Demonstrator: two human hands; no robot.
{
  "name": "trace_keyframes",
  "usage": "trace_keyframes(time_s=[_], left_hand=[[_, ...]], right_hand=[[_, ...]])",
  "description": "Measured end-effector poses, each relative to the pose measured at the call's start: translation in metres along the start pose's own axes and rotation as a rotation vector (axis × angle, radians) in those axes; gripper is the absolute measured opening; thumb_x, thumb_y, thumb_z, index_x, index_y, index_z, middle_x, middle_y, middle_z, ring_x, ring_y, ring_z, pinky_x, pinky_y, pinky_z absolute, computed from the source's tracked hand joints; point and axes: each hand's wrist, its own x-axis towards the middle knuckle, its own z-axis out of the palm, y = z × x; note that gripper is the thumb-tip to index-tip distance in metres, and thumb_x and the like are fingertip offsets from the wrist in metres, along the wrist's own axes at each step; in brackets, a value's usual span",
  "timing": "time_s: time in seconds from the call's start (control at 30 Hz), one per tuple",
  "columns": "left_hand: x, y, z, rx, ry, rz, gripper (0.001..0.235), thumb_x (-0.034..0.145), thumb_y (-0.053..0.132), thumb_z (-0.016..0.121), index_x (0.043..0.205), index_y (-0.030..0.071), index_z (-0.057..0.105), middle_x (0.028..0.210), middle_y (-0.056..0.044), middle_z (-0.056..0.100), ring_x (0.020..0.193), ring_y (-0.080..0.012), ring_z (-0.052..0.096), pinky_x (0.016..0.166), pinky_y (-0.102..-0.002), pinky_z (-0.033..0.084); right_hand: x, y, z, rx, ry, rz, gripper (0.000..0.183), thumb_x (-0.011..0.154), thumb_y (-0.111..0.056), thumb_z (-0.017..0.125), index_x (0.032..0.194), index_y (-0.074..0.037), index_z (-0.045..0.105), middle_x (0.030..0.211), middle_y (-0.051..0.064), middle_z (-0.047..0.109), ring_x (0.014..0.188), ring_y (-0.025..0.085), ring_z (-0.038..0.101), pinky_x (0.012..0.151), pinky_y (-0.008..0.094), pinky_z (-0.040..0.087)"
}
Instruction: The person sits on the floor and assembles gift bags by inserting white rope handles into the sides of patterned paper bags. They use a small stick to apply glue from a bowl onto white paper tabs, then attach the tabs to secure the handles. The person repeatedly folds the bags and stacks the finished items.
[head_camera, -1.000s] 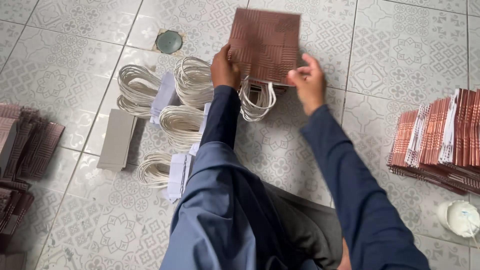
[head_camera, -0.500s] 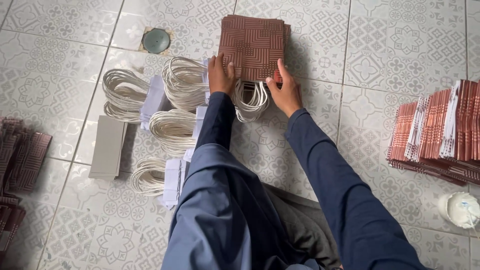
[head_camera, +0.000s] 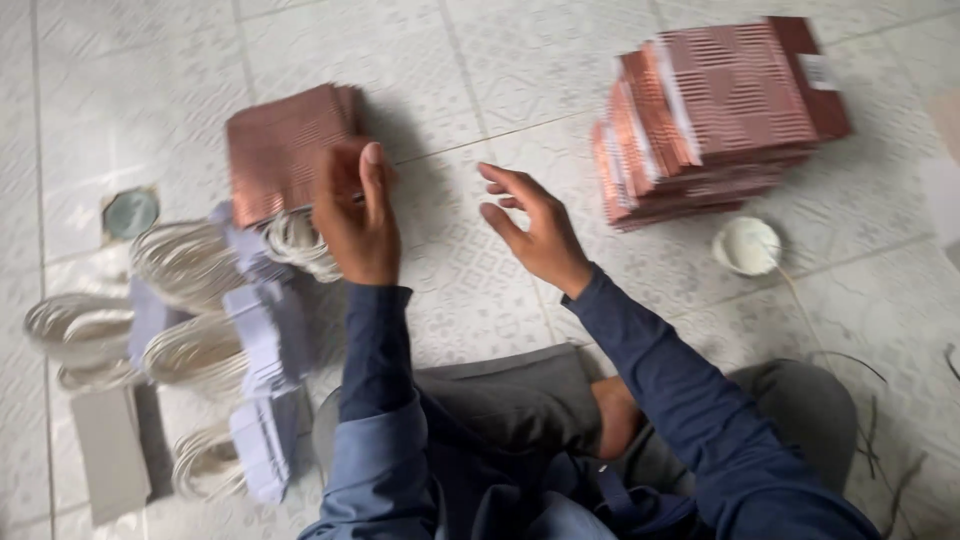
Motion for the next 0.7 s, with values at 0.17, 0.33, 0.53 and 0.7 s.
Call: trace_keyframes(time_s=[0.17,0.33,0.53,0.7], left_hand=[[-0.052,-0.001,0.142,-0.178,-0.233,-0.099,0.009,0.097,0.008,0.044,0.097,0.014,0.050,0.079,-0.004,0.058,0.070,-0.0120,0.059,0.069,-0.026,0.046],[-0.105,-0.033,0.282,-0.114,-0.499,0.200,0.040,0.110,0.017,0.048,0.149,0.010,0.043,0.155,-0.020,0.043,0.150,-0.0359,0.038,0.125,-0.047,0.035],[-0.129,-0.046,0.366,0.197,-0.593,0.010,0.047,0.107,0.043,0.048,0.153,0.032,0.044,0.171,-0.008,0.018,0.156,-0.0309,0.031,0.115,-0.068,0.027],[-0.131,-0.058,0.381,0.297,-0.647,-0.072,0.045,0.106,0.037,0.044,0.149,0.024,0.045,0.168,-0.014,0.023,0.155,-0.0336,0.024,0.117,-0.066,0.022]], right_hand=[[-0.046,0.059,-0.147,-0.263,0.318,-0.003,0.039,0.107,-0.022,0.060,0.141,-0.005,0.058,0.136,0.013,0.063,0.118,0.026,0.063,0.098,0.036,0.051],[-0.083,0.161,-0.299,-0.668,0.648,-0.006,0.040,0.103,-0.012,0.062,0.141,0.000,0.057,0.129,0.022,0.053,0.117,0.036,0.057,0.099,0.045,0.051],[-0.107,0.258,-0.379,-0.663,0.641,0.514,0.055,0.110,-0.036,0.053,0.152,0.000,0.047,0.148,0.023,0.046,0.136,0.044,0.042,0.111,0.056,0.035],[-0.100,0.262,-0.378,-0.650,0.610,0.475,0.044,0.108,-0.037,0.056,0.131,-0.002,0.070,0.131,0.016,0.061,0.122,0.034,0.056,0.106,0.047,0.042]])
